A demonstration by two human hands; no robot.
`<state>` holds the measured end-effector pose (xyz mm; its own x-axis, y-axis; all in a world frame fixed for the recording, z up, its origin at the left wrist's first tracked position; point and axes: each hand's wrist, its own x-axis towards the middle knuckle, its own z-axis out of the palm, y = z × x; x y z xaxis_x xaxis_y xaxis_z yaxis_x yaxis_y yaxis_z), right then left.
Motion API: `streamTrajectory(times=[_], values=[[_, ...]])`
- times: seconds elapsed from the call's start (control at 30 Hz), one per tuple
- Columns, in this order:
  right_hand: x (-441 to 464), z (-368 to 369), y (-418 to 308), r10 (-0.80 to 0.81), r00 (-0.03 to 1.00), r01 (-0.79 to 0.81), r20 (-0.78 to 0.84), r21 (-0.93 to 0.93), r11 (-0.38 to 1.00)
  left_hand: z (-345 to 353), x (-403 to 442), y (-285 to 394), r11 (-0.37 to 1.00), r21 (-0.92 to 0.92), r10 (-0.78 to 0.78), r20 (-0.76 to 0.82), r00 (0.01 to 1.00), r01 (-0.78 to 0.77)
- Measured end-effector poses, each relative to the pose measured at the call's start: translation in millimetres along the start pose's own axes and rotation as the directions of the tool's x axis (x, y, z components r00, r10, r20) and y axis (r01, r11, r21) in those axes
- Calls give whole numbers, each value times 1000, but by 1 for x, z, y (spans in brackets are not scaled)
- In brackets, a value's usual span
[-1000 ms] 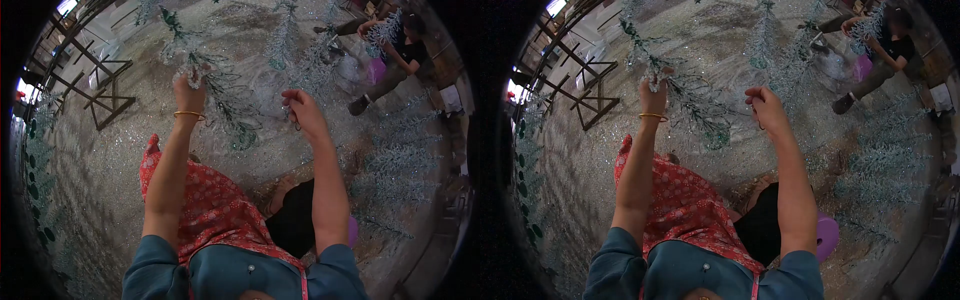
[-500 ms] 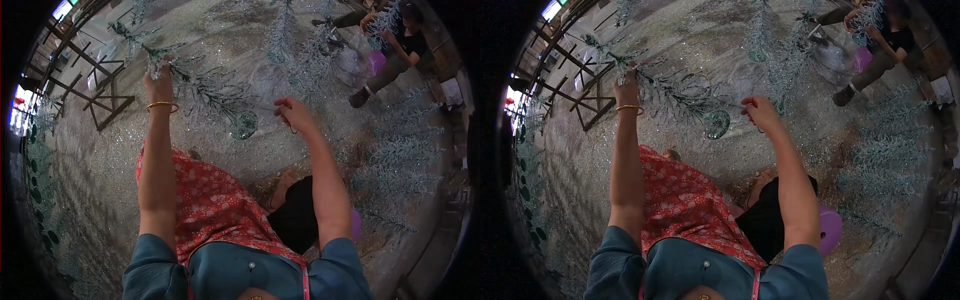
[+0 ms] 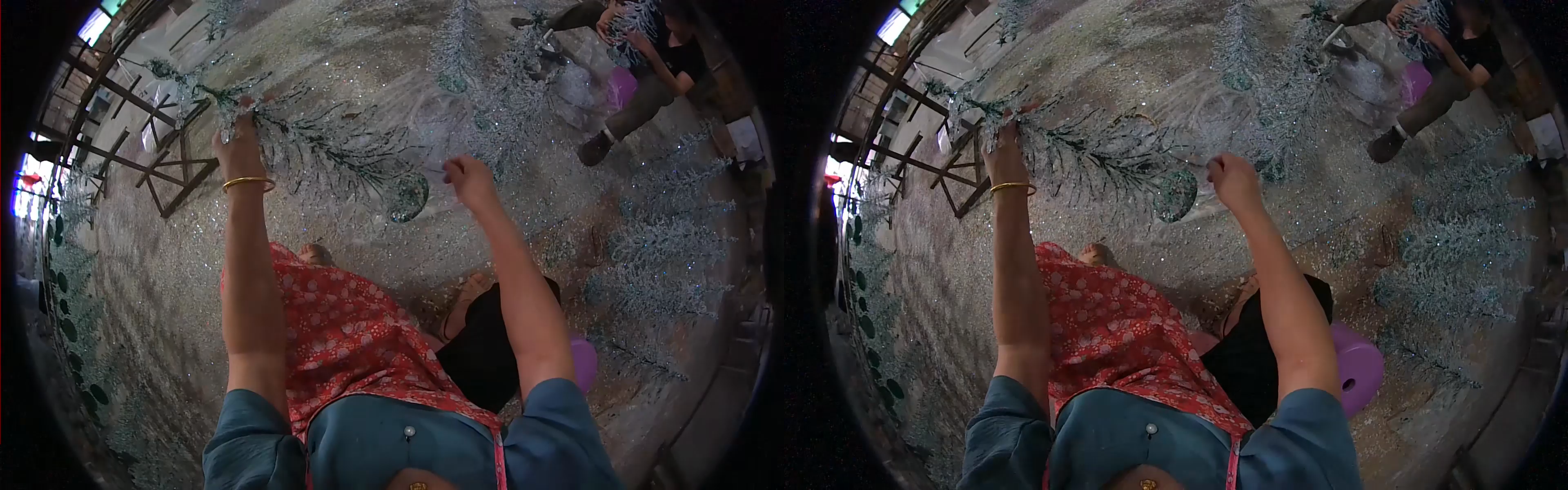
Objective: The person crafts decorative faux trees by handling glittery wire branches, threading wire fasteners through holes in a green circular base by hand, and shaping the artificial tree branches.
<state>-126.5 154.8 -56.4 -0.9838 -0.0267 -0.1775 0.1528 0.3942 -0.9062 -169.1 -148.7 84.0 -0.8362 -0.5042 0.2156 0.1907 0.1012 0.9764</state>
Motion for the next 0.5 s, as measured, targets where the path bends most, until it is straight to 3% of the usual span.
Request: streamTrajectory(times=[0.03, 0.07, 0.1, 0.13, 0.17, 0.23, 0.27, 0.33, 0.43, 0.5], values=[[6, 0, 14, -135, 983, 103, -128, -229, 968, 0, 3, -3, 1000, -18, 12, 10, 1000, -11], [5, 1, 10, -140, 982, 108, -128, -230, 967, -1, 7, -7, 999, -37, 24, 17, 1000, -24], [1, 4, 6, 146, 989, -147, -20, -128, 981, -2, 11, -12, 998, -56, 38, 21, 999, -37], [-4, 8, 3, 410, 905, -406, 117, -58, 912, -4, 13, -17, 996, -72, 51, 23, 998, -49], [-8, 12, 8, 404, 906, -400, 123, -62, 915, -8, 15, -21, 994, -87, 63, 23, 998, -61], [-8, 23, 22, 413, 830, -536, 374, 329, 778, -7, 9, -22, 994, -54, 100, 0, 995, -100], [-9, 30, 23, 398, 826, -544, 399, 379, 749, -7, 8, -21, 991, -21, 135, -9, 991, -135], [-11, 36, 20, 354, 820, -546, 450, 431, 718, -11, 18, -36, 970, 2, 244, 47, 969, -244], [-15, 41, 17, 313, 834, -516, 454, 442, 734, -7, -8, 2, 964, 123, 236, 7, 972, -235], [-12, 41, 23, 302, 852, -491, 428, 451, 745, -6, -15, 15, 890, 353, 309, -2, 951, -288]])
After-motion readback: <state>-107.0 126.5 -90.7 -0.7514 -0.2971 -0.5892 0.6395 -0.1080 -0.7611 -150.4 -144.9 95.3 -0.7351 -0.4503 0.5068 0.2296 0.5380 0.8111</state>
